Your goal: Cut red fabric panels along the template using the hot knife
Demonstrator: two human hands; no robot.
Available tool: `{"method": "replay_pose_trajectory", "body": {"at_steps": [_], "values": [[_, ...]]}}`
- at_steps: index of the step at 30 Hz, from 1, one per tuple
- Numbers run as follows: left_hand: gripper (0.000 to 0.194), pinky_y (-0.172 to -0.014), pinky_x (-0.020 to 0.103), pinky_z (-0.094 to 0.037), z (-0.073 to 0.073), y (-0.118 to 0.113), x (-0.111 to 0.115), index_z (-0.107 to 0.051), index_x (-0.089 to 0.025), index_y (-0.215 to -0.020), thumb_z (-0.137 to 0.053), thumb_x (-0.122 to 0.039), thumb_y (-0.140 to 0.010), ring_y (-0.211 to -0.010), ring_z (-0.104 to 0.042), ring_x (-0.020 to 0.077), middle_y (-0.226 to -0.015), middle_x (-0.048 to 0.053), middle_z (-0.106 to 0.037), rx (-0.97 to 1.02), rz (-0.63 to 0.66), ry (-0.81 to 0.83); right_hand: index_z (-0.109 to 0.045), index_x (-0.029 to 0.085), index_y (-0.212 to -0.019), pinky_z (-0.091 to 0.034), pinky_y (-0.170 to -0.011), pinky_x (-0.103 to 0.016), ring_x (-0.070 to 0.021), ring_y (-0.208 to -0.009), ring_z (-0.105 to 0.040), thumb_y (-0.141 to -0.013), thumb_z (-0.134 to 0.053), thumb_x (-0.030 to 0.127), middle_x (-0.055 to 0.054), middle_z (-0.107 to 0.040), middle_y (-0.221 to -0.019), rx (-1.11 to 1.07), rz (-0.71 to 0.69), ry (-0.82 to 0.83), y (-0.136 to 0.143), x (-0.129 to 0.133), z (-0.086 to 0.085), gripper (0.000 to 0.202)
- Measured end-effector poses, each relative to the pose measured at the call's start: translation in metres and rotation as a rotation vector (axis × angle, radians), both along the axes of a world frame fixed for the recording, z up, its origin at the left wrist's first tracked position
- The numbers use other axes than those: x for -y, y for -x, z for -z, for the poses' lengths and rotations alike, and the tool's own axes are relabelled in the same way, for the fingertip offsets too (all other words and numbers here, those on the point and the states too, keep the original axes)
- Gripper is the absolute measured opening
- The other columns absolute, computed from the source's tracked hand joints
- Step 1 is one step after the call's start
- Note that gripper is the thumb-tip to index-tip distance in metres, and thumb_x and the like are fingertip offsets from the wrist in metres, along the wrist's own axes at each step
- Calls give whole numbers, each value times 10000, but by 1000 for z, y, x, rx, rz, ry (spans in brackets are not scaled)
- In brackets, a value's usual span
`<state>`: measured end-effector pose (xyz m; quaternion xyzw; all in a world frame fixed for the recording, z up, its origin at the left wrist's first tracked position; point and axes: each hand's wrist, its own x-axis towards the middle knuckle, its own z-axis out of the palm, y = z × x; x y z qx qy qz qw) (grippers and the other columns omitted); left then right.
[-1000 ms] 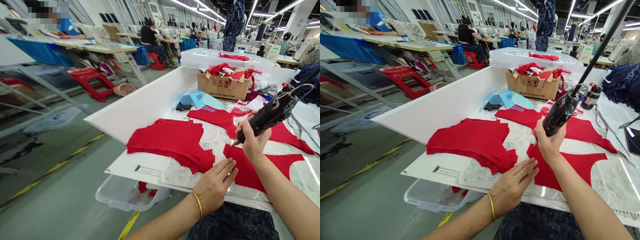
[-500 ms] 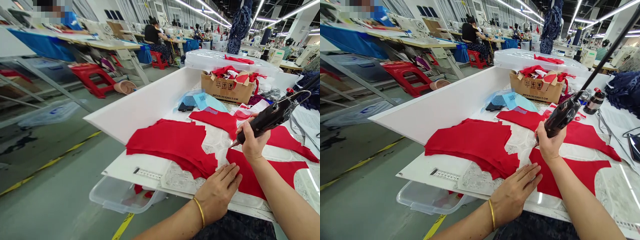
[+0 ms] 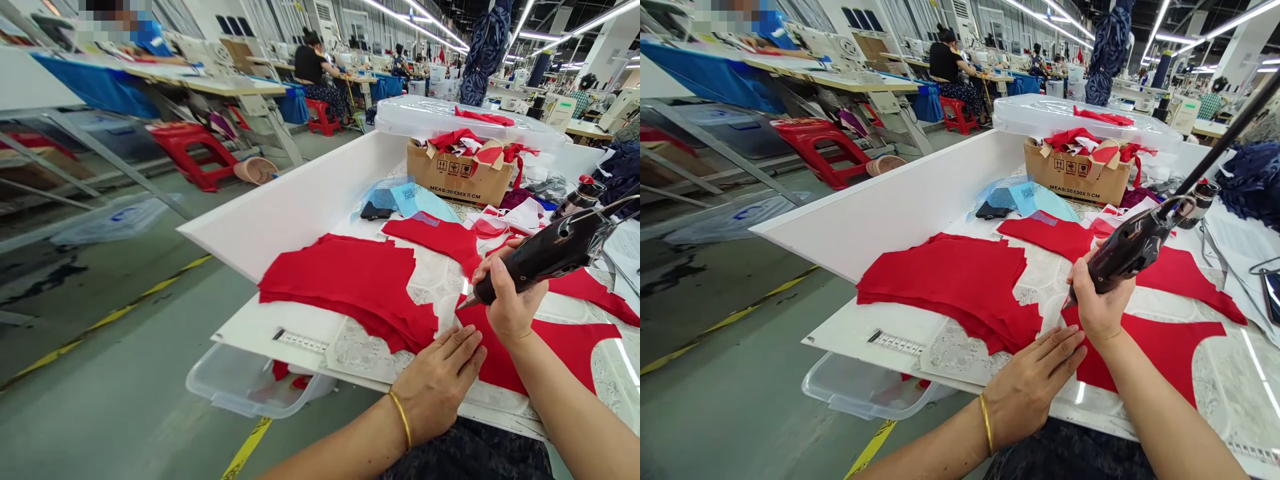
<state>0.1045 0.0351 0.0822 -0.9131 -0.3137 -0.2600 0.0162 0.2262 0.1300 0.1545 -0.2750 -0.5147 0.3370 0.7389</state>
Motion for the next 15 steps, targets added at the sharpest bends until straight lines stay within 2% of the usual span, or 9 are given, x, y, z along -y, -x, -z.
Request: {"method": "replay_pose_trajectory", "body": {"at_steps": [5,9,12,15], "values": [[453,-1173,440,-504,0,-1,-1,-601,-43,-1346,-505,-66,-904,-1366,-587,300,-1402,173,-659,21,-8,-22,-558,229,-980,-521,-489,-230,-108,-488,-600,-854,-734,254,80,-629,-643,15,7,21,1,3,1,218],[430,-1149,439,-523,0,2,1,-611,-43,-1333,-478,-74,-925,-1350,-595,284,-1372,183,-676,32,16,-65,-580,223,-1024,-546,-521,-246,-112,-513,-614,-862,-723,236,73,-637,-664,18,-20,8,-5,10,-4,217],[380,-1116,413,-540,1,4,3,-645,-50,-1282,-462,-88,-951,-1287,-634,267,-1280,173,-721,71,57,-111,-591,222,-1053,-547,-527,-250,-116,-529,-619,-880,-720,231,67,-640,-676,32,-32,-2,-10,17,-6,216],[328,-1086,378,-549,0,5,3,-689,-62,-1188,-438,-88,-978,-1203,-670,249,-1171,150,-755,121,84,-155,-603,220,-997,-545,-515,-256,-122,-525,-617,-890,-723,247,62,-634,-675,43,0,3,-12,21,-3,163]]}}
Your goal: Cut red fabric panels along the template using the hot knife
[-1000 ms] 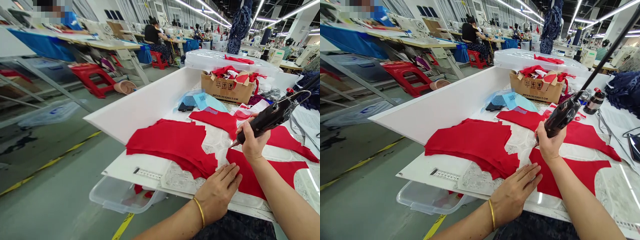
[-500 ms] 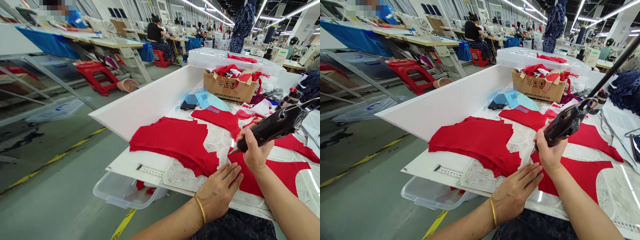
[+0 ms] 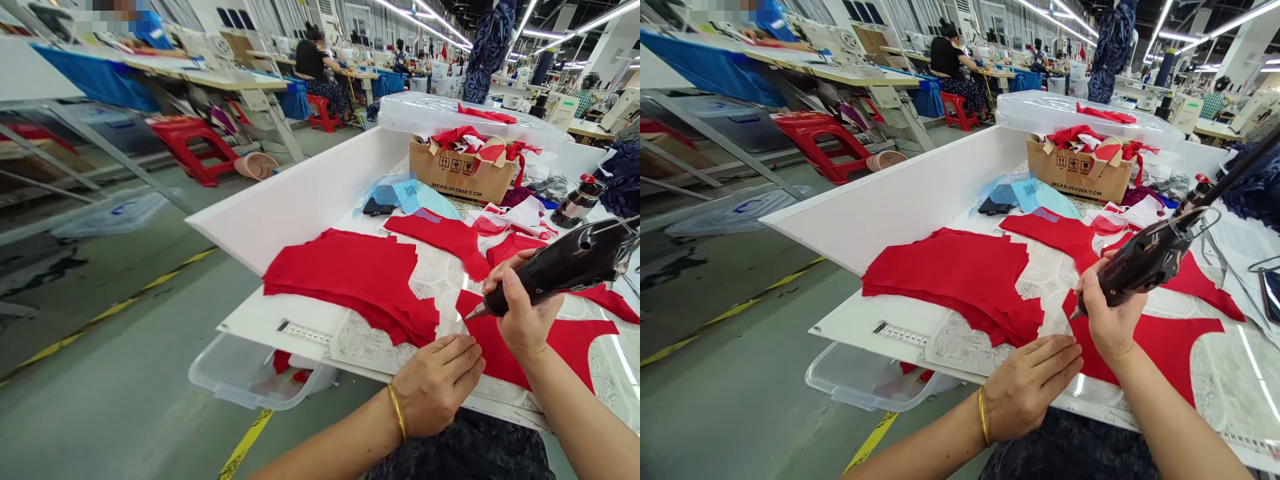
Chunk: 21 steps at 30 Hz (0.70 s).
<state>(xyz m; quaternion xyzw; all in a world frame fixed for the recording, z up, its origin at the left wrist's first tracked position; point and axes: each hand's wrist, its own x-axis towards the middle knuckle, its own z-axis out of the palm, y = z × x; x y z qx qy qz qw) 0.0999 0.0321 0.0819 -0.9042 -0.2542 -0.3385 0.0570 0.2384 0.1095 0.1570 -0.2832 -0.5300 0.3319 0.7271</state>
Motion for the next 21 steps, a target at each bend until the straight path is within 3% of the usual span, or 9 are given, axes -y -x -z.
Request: {"method": "replay_pose_trajectory", "body": {"at_steps": [3,9,13,18,21], "values": [[326,-1063,360,-554,-2,0,0,-710,-70,-1127,-409,-88,-1004,-1156,-681,240,-1123,143,-757,21,5,-22,-609,214,-930,-538,-499,-250,-121,-523,-611,-891,-721,244,55,-628,-674,7,24,4,0,3,2,123],[312,-968,351,-582,-6,-1,0,-709,-63,-1087,-407,-75,-1007,-1034,-695,231,-1015,147,-738,54,2,-13,-583,248,-1084,-551,-531,-266,-123,-562,-590,-896,-730,242,60,-628,-706,-30,-56,35,-10,23,-4,239],[351,-904,345,-597,-11,-1,0,-704,-59,-1030,-353,-61,-1015,-962,-690,227,-956,135,-730,113,-10,-16,-598,258,-1062,-518,-492,-247,-125,-567,-577,-905,-742,273,54,-620,-717,-23,-43,31,-16,34,-3,214],[365,-844,342,-614,-13,-1,0,-699,-85,-1001,-336,-50,-1000,-929,-690,224,-925,122,-731,136,-29,-8,-596,263,-1039,-526,-507,-256,-128,-569,-586,-909,-735,261,57,-620,-710,-17,-55,16,-16,38,-5,190],[324,-886,348,-621,-10,-5,3,-698,-95,-1051,-384,-58,-979,-976,-693,221,-968,130,-740,107,-46,40,-585,255,-1059,-527,-516,-257,-122,-548,-584,-898,-737,268,67,-617,-693,-41,-20,3,-19,30,-9,222]]}}
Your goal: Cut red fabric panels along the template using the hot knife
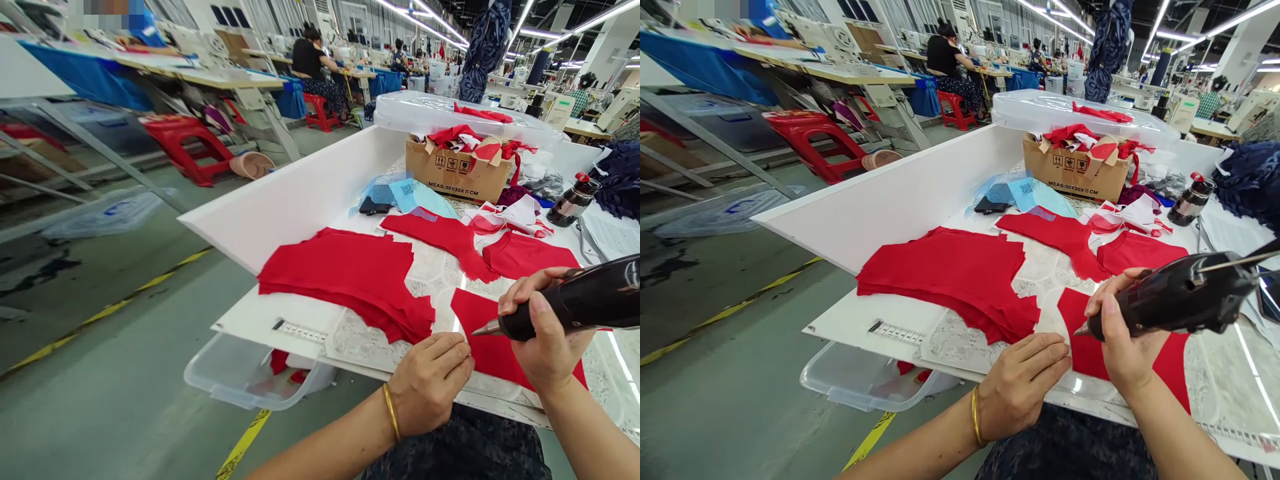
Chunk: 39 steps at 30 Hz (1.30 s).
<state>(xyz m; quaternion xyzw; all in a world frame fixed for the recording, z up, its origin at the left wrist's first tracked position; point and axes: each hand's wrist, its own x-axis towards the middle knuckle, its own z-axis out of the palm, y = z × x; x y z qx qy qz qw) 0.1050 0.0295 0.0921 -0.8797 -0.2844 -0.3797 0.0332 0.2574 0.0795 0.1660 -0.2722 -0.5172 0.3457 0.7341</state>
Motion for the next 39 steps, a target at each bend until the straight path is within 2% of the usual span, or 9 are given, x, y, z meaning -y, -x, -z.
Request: {"method": "replay_pose_trajectory", "body": {"at_steps": [5,10,13,18,23,29,34,39], "values": [[318,-1095,406,-558,3,-18,0,-669,-75,-1228,-501,-121,-962,-1204,-656,251,-1207,171,-731,-112,12,64,-546,242,-1035,-533,-515,-272,-118,-498,-570,-845,-786,347,81,-599,-658,23,136,-20,-9,-42,4,324],[278,-1102,420,-562,2,-31,-10,-685,-80,-1208,-488,-180,-1040,-1232,-666,277,-1246,160,-729,-64,-134,67,-560,218,-983,-520,-489,-267,-112,-476,-555,-788,-806,385,82,-592,-633,-2,203,-5,-9,-74,13,356],[267,-1097,424,-568,4,-32,-14,-692,-87,-1186,-503,-229,-1064,-1230,-676,280,-1227,157,-735,-39,-186,79,-568,211,-975,-520,-501,-257,-109,-492,-563,-797,-795,357,77,-599,-633,7,191,-8,-8,-74,15,323],[258,-1091,438,-571,8,-31,-14,-685,-84,-1192,-538,-246,-1057,-1228,-676,283,-1242,174,-725,-63,-184,121,-537,223,-881,-505,-489,-253,-115,-486,-571,-836,-760,355,67,-587,-625,63,195,-3,-7,-68,16,263],[281,-1114,432,-554,3,-34,-11,-668,-76,-1239,-536,-249,-1062,-1260,-660,282,-1285,173,-711,-66,-167,122,-545,233,-973,-525,-509,-276,-120,-478,-571,-841,-770,363,75,-609,-641,50,183,-24,-17,-64,11,291],[266,-1134,386,-531,3,-52,-9,-674,-75,-1208,-581,-269,-1050,-1239,-666,263,-1262,154,-720,-59,-90,119,-533,232,-962,-500,-480,-253,-116,-466,-558,-796,-823,417,73,-615,-620,55,225,13,-39,-57,8,383],[256,-1101,400,-548,7,-65,-11,-673,-80,-1194,-612,-277,-1043,-1183,-687,260,-1190,167,-731,-125,-92,132,-578,217,-934,-528,-491,-260,-116,-477,-571,-819,-808,423,64,-616,-619,69,235,7,-43,-57,13,330],[315,-1138,383,-516,11,-81,-16,-663,-86,-1245,-602,-335,-1062,-1307,-631,259,-1326,165,-700,-139,-66,85,-563,229,-1011,-532,-502,-278,-120,-481,-568,-805,-829,453,72,-601,-649,72,235,6,-58,-55,8,404]]}}
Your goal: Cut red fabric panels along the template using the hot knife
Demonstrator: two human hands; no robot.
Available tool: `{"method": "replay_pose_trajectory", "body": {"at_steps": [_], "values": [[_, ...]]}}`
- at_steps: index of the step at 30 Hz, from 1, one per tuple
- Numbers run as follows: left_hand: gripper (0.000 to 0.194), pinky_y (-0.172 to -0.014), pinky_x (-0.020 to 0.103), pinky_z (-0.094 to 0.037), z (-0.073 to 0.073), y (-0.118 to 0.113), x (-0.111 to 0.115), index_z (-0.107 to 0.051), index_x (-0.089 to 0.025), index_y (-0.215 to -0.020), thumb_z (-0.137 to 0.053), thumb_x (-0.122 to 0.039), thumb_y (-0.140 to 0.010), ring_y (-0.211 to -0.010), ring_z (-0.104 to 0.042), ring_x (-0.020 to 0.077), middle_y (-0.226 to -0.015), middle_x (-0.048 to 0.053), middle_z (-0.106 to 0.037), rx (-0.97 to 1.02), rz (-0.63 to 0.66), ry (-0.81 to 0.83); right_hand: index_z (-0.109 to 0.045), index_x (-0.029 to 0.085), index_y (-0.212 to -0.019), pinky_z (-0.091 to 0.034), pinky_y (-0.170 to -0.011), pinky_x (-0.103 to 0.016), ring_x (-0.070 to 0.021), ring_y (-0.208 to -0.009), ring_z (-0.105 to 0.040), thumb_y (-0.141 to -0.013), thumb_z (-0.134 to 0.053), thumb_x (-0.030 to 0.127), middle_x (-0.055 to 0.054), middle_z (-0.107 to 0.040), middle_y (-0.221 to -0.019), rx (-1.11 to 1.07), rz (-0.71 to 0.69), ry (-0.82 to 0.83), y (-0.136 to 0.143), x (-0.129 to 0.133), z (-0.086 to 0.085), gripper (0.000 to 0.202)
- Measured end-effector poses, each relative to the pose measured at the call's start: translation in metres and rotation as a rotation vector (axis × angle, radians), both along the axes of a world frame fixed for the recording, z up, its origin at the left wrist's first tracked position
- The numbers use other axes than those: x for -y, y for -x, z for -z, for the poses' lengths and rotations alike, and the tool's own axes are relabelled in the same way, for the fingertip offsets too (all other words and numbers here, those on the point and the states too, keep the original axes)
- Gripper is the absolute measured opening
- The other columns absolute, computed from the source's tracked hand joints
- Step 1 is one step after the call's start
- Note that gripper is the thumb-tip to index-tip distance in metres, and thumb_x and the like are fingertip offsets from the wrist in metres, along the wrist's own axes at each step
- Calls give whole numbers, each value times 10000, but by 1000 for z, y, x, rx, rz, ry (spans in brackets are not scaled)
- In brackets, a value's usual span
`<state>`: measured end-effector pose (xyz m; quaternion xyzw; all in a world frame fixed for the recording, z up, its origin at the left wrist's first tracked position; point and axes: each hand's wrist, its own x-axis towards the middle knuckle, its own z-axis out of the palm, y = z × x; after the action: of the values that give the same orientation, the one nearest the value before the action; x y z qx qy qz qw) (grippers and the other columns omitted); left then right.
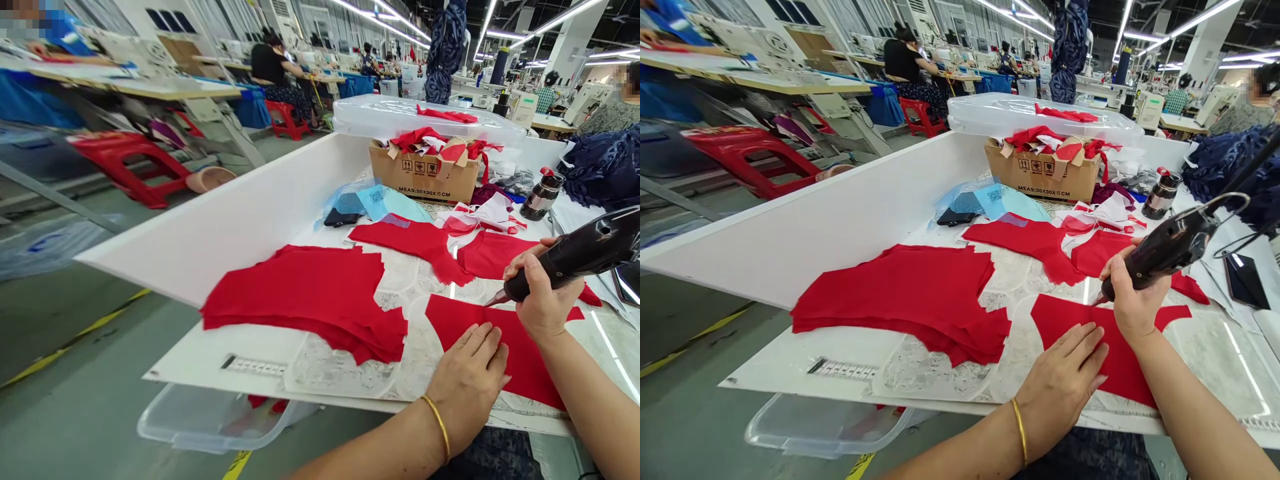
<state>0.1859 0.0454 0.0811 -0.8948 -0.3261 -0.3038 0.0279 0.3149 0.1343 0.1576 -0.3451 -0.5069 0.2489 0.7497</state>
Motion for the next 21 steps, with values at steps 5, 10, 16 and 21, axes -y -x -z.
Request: {"method": "replay_pose_trajectory", "body": {"at_steps": [5,10,16,21], "values": [[358,-1148,377,-511,7,-9,-3,-670,-95,-1249,-665,-381,-1034,-1332,-624,270,-1342,151,-701,-37,26,17,-554,236,-1012,-511,-488,-267,-120,-478,-558,-801,-835,446,78,-589,-631,17,58,5,-22,5,-3,410],[346,-1133,379,-532,10,-8,-2,-663,-87,-1272,-668,-336,-1032,-1333,-627,273,-1325,163,-709,-48,37,38,-550,232,-960,-518,-479,-260,-121,-489,-580,-819,-800,404,69,-617,-640,14,60,17,-27,6,1,336],[272,-1117,365,-559,5,-7,-3,-683,-75,-1230,-570,-263,-1069,-1272,-668,258,-1286,142,-734,25,47,-5,-582,217,-897,-510,-472,-243,-113,-481,-586,-851,-749,320,71,-621,-616,12,68,27,-25,6,6,202],[339,-1134,410,-556,-4,-2,-2,-633,-73,-1344,-551,-267,-1078,-1371,-608,271,-1406,175,-671,-4,122,45,-571,222,-1000,-522,-500,-258,-114,-477,-591,-831,-758,309,83,-626,-627,15,104,-5,-40,7,1,266]]}}
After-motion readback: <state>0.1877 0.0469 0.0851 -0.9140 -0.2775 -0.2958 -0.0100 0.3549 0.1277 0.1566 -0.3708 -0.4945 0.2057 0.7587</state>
